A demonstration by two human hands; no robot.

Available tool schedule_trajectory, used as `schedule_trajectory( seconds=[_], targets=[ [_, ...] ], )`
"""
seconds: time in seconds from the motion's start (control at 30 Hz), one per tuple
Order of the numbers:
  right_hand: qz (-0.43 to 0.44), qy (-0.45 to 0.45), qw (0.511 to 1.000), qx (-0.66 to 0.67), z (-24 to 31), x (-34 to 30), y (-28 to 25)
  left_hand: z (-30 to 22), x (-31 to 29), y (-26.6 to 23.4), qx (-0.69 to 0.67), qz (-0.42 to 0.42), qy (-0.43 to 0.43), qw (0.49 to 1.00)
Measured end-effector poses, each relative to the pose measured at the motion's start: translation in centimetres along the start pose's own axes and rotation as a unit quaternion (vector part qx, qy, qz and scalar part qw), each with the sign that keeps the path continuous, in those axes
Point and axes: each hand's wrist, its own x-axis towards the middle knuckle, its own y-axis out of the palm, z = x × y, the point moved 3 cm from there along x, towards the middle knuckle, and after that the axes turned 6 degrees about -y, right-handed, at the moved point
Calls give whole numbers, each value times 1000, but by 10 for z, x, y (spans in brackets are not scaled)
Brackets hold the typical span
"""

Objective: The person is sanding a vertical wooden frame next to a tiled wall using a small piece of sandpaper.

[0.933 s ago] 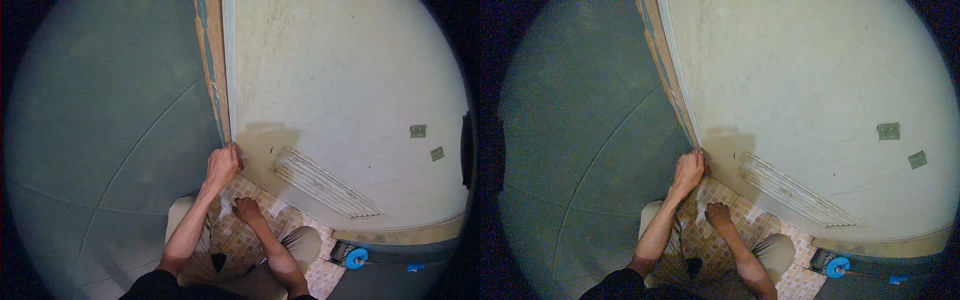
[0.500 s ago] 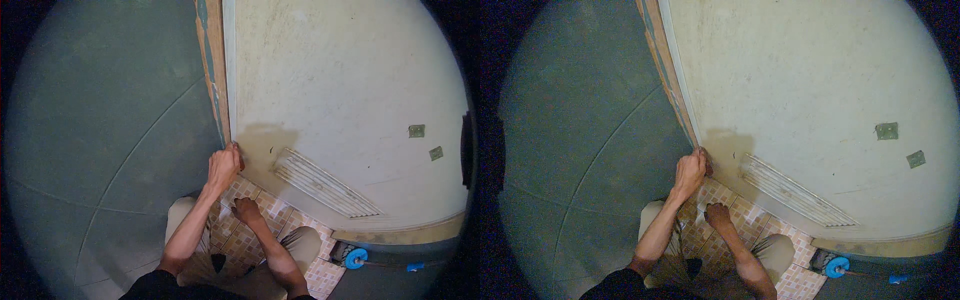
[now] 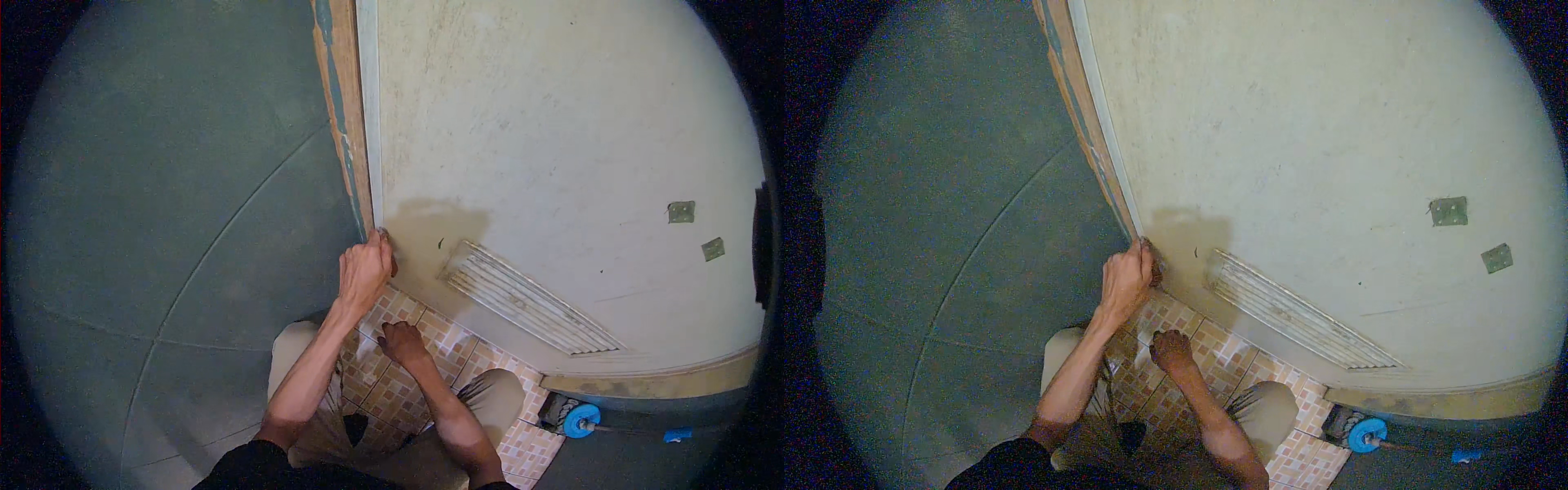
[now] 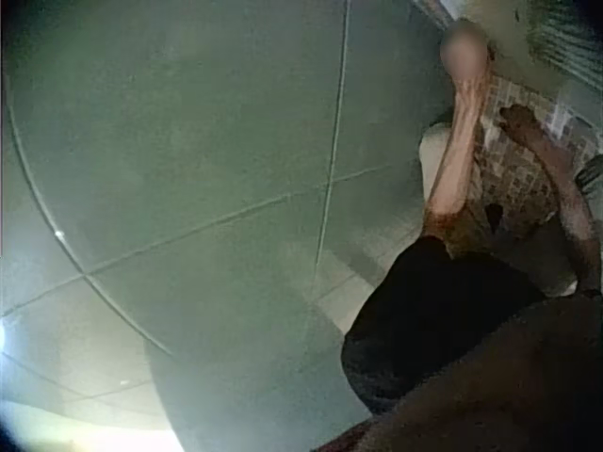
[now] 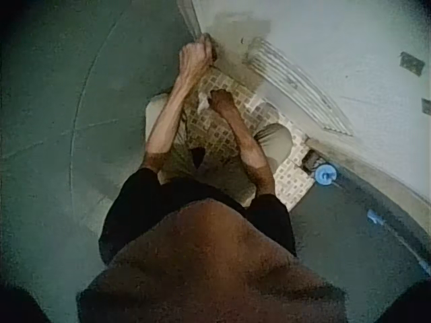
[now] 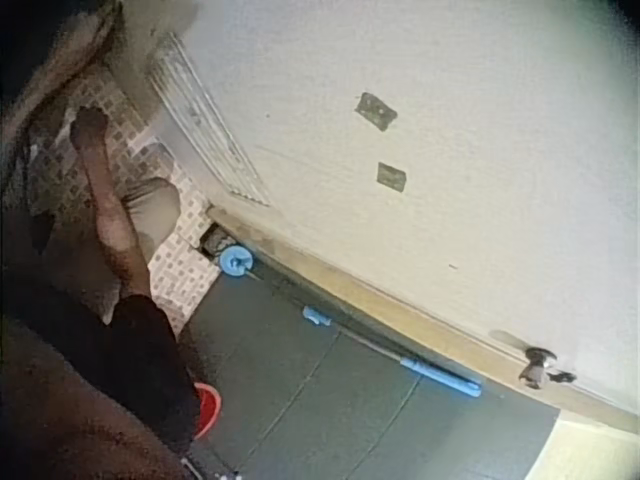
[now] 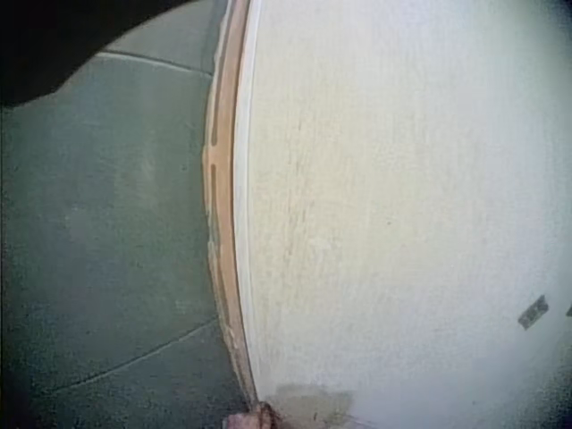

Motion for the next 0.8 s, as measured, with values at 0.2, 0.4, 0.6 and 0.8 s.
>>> schedule_trajectory(
  seconds=[0.2, 0.4, 0.6, 0.8],
  targets=[
    [-14, -7, 1000, 1, -2, 0, 8, 3, -2, 5, 34, 41, -4, 999],
    [-1, 4, 1000, 9, -1, -1, 1, -5, -2, 1, 55, 37, -18, 998],
    [11, 14, 1000, 5, -1, 2, 5, 2, -4, 11, 46, 35, -22, 998],
    [-35, -11, 999, 3, -6, 1, 10, -2, -3, 5, 57, 36, -24, 997]
  ],
)
